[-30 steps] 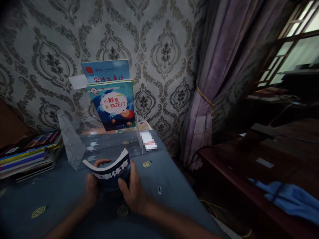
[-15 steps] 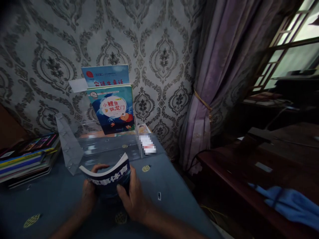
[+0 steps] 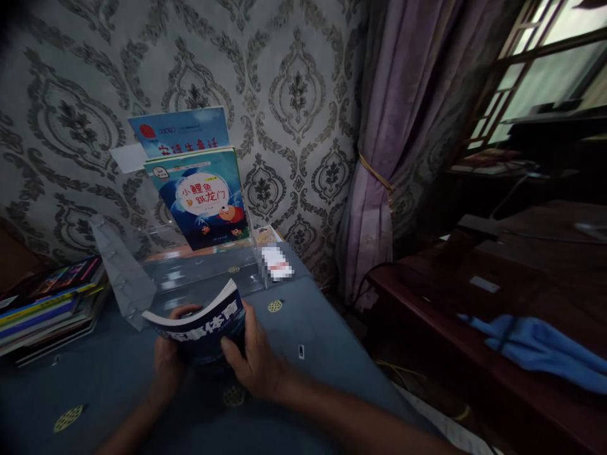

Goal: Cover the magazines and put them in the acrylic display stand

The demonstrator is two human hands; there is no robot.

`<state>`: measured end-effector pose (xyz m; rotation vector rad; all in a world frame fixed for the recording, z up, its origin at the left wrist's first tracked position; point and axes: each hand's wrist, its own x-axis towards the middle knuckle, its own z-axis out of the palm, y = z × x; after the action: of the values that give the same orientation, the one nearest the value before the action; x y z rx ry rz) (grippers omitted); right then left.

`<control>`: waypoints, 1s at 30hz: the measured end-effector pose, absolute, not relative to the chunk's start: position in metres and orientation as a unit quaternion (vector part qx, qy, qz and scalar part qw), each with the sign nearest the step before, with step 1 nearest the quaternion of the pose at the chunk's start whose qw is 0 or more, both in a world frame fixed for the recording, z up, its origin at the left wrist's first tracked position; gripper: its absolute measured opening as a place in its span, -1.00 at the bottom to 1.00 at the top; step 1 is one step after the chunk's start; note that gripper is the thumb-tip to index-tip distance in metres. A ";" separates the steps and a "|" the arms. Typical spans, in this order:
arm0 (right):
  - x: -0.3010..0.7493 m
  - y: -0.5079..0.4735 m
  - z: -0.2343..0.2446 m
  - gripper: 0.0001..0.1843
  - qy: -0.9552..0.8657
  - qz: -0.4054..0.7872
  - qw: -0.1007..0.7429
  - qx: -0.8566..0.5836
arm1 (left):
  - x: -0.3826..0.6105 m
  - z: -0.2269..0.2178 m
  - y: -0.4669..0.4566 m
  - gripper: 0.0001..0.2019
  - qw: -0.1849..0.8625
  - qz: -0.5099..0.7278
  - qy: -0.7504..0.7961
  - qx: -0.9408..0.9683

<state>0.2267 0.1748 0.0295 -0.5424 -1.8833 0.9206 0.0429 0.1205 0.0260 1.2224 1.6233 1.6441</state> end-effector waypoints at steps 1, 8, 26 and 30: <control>0.226 0.175 0.030 -0.36 -0.768 0.374 0.473 -0.215 | 0.044 0.028 0.120 -0.33 0.254 0.604 0.595 0.465; 0.229 0.178 0.031 -0.31 -0.780 0.368 0.465 -0.199 | 0.050 0.034 0.118 -0.28 0.202 0.599 0.589 0.503; 0.227 0.179 0.023 -0.21 -0.781 0.327 0.503 -0.175 | 0.045 0.024 0.118 -0.37 0.247 0.644 0.566 0.452; 0.228 0.180 0.012 -0.19 -0.793 0.298 0.496 -0.191 | 0.037 0.017 0.120 -0.38 0.264 0.640 0.566 0.447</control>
<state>0.2283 0.1795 0.0123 -0.4617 -1.9217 0.7208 0.0372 0.1201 0.0171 1.2080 1.5296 1.7305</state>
